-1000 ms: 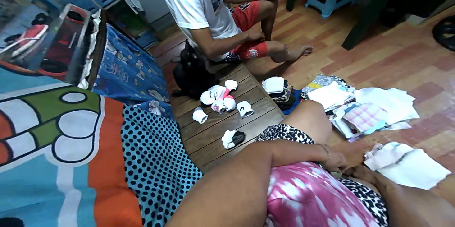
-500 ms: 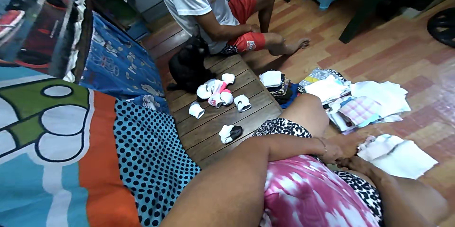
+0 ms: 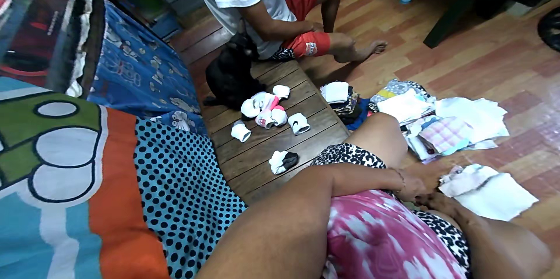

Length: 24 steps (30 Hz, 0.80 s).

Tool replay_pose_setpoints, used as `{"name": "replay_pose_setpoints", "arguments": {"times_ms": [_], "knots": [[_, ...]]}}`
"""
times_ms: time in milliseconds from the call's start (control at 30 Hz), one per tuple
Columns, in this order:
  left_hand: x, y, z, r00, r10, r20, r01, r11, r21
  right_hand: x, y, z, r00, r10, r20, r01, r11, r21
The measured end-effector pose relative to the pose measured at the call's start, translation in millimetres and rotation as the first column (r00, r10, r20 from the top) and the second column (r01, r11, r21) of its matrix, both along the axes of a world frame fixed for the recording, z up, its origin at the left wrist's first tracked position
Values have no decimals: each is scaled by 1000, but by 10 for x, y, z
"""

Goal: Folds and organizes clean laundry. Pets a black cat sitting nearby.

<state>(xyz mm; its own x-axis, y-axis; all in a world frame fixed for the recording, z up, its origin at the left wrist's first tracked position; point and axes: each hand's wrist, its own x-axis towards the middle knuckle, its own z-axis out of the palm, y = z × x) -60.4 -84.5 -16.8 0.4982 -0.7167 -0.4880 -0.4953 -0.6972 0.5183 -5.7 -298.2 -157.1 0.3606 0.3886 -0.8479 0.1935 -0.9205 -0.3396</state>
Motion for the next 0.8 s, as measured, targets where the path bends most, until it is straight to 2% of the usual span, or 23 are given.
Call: {"name": "replay_pose_setpoints", "arguments": {"times_ms": [333, 433, 500, 533, 600, 667, 733, 767, 800], "knots": [[-4, 5, 56, 1000, 3, -5, -4, 1000, -21, -23, -7, -19, 1000, 8, 14, -8, 1000, 8], [-50, 201, 346, 988, 149, -48, -156, 950, -271, -21, -60, -55, 998, -66, -17, 67, 993, 99], [-128, 541, 625, 917, 395, -50, -371, 802, -468, -49, -24, 57, 990, -138, -40, 140, 988, 62], [-189, 805, 806, 841, 540, -26, -466, 699, -543, -62, 28, 154, 987, -156, -49, 158, 987, 33], [-325, 1476, 1081, 603, 793, 86, -538, 484, -691, -67, 56, 177, 989, -140, -46, 141, 990, 16], [-410, 2306, 1234, 249, 933, 259, -434, 347, -832, -39, 64, 108, 995, -84, -53, 84, 996, 1], [-517, 3173, 1470, -125, 911, 392, -419, 310, -853, -13, 87, 48, 997, -43, -67, 42, 999, -17], [-569, 3580, 1579, -275, 848, 453, -466, 294, -834, -10, 112, 45, 997, -28, -67, 26, 999, -23], [-603, 3961, 1652, -380, 777, 501, -514, 273, -813, -14, 135, 60, 997, -23, -74, 20, 999, -32]]}}
